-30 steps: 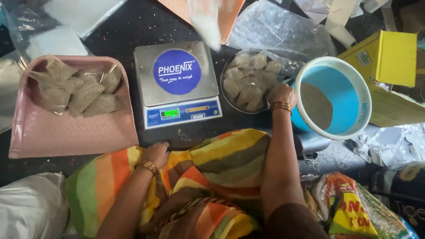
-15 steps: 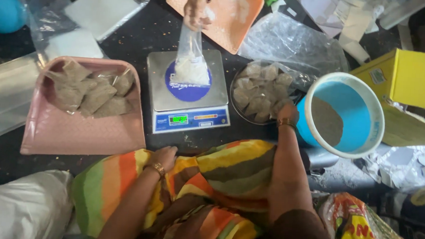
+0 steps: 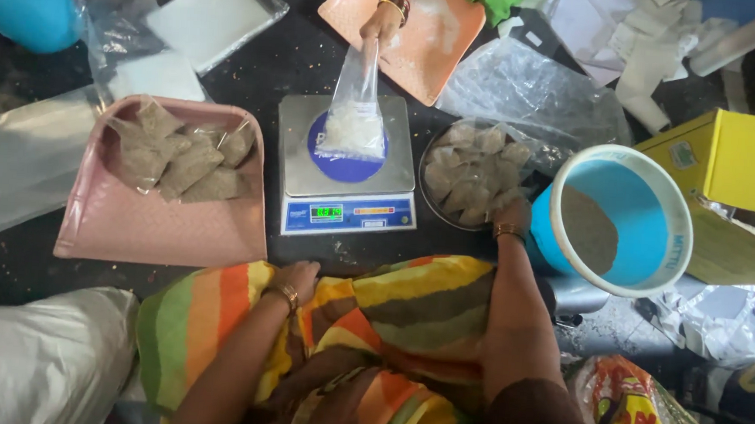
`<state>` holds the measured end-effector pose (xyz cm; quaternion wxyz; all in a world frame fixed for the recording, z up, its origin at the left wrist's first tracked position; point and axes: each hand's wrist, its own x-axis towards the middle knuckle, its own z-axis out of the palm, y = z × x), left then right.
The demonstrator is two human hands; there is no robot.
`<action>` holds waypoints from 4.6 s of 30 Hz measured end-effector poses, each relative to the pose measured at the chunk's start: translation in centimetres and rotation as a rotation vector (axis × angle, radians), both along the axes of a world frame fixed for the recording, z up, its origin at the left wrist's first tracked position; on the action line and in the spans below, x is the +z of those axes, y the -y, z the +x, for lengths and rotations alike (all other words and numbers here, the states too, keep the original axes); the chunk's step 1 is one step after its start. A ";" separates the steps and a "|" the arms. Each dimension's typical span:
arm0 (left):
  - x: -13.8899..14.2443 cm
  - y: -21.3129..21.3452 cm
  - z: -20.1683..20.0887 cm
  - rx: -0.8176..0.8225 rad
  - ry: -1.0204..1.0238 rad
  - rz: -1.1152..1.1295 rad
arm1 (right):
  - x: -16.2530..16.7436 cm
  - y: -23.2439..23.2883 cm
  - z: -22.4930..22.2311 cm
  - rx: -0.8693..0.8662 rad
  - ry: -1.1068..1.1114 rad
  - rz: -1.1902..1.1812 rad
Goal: The person scoops grains from a blue bucket into small plastic bags, places each bag on a digital scale to check weight, and then moves the weighed bags into a pink tray. The process is repeated multiple times with consistent handling of the scoop, bags, and scale.
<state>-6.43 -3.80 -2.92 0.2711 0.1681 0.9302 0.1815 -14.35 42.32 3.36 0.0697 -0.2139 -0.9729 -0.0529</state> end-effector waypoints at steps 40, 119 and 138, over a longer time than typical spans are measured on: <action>3.0 -0.5 1.2 -0.033 -0.048 -0.026 | 4.7 2.7 7.6 -0.015 -0.561 0.266; 6.1 16.2 6.5 0.595 -0.720 -0.164 | 2.1 2.0 2.0 0.112 0.201 -0.548; 6.5 16.2 5.6 0.585 -0.629 -0.232 | -1.6 -2.6 0.5 -0.129 -0.374 -0.636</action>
